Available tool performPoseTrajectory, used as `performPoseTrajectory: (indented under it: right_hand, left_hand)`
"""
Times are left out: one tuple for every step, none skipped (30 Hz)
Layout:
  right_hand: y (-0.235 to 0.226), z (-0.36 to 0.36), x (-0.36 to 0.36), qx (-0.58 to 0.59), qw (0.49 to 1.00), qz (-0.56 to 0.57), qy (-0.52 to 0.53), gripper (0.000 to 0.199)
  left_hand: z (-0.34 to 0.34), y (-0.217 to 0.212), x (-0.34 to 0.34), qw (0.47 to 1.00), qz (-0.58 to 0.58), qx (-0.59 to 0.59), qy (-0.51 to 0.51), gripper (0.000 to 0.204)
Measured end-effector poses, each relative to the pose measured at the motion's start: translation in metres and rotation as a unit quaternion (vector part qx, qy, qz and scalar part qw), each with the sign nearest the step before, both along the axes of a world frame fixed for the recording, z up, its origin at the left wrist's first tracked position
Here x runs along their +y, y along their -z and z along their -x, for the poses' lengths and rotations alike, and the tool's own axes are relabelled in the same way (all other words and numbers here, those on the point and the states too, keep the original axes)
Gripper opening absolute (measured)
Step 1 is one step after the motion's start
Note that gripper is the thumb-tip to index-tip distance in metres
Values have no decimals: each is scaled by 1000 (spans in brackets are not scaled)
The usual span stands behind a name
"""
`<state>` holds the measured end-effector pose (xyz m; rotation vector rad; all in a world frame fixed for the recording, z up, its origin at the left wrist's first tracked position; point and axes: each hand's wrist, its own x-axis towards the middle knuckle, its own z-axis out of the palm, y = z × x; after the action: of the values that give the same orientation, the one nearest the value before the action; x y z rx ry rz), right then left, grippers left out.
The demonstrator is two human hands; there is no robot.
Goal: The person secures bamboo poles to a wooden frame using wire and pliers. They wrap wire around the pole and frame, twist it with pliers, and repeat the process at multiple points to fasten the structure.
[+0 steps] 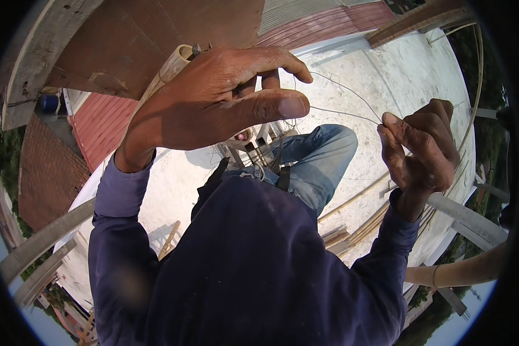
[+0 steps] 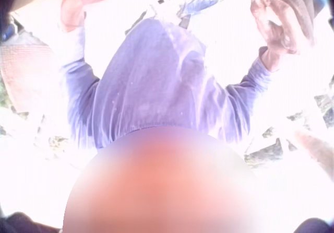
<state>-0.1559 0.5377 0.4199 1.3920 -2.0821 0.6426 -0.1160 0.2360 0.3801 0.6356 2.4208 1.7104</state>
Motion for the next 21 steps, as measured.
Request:
performPoseTrajectory:
  right_hand:
    - [-2, -6, -7, 6, 1000, -13, -6, 28]
    - [1, -12, -16, 16, 1000, -21, 6, 28]
    - [4, -15, -25, 18, 1000, -11, -3, 26]
    - [3, -15, -30, 25, 999, -17, -30, 27]
    - [2, -16, -34, 28, 997, -31, -58, 28]
    - [0, -16, -38, 26, 997, -35, -65, 29]
    - [-3, -16, -39, 20, 996, -46, -71, 29]
    - [-5, -16, -40, 10, 996, -47, -76, 29]
    - [-7, -16, -40, 22, 996, -55, -70, 29]
    - [-8, -15, -41, 30, 996, -53, -66, 29]
    - [-8, -14, -41, 40, 995, -54, -69, 30]
    - [-7, -13, -40, 44, 996, -52, -58, 31]
    - [-5, -11, -40, 52, 996, -51, -54, 32]
    - [-2, -10, -39, 51, 996, -49, -45, 34]
    - [1, -9, -36, 46, 997, -54, -31, 35]
    - [5, -7, -34, 43, 997, -58, -19, 36]
    - [11, -4, -32, 36, 999, -35, -17, 38]
    - [19, 1, -33, 33, 999, -10, -18, 39]
    - [27, 4, -33, 32, 999, 20, -24, 41]
    - [32, 4, -31, -13, 999, -1, -29, 42]
    - [40, -1, -30, -64, 998, -24, -7, 30]
  left_hand:
    - [-7, 2, 3, 999, -26, -38, 6, 86]
    - [-14, 4, 7, 993, -80, -87, 2, 91]
    - [-13, 6, 10, 997, -52, -34, -41, 86]
    - [-11, 7, 13, 996, -21, 25, -81, 83]
    - [-10, 8, 16, 989, 10, 84, -121, 81]
    - [-8, 7, 17, 968, 66, 148, -191, 82]
    - [-8, 7, 19, 958, 62, 182, -212, 84]
    - [-4, 6, 20, 936, 51, 266, -224, 84]
    - [-4, 5, 22, 932, 31, 295, -206, 75]
    - [-5, 5, 23, 943, -5, 297, -153, 67]
    - [-6, 5, 25, 963, -43, 248, -98, 60]
    - [-19, 6, 30, 990, -89, 96, -41, 55]
    - [-29, 7, 35, 992, -127, -20, 16, 50]
    - [-36, 10, 38, 992, -110, -67, -13, 60]
    - [-37, 15, 40, 990, -123, -66, -26, 60]
    - [-38, 21, 43, 987, -146, -55, -36, 60]
    - [-39, 27, 44, 984, -169, -43, -46, 60]
    - [-43, 31, 38, 977, -181, -109, -27, 57]
    - [-48, 36, 35, 967, -212, -143, -16, 57]
    - [-52, 42, 33, 954, -243, -176, -5, 57]
    - [-56, 47, 30, 940, -269, -210, 5, 57]
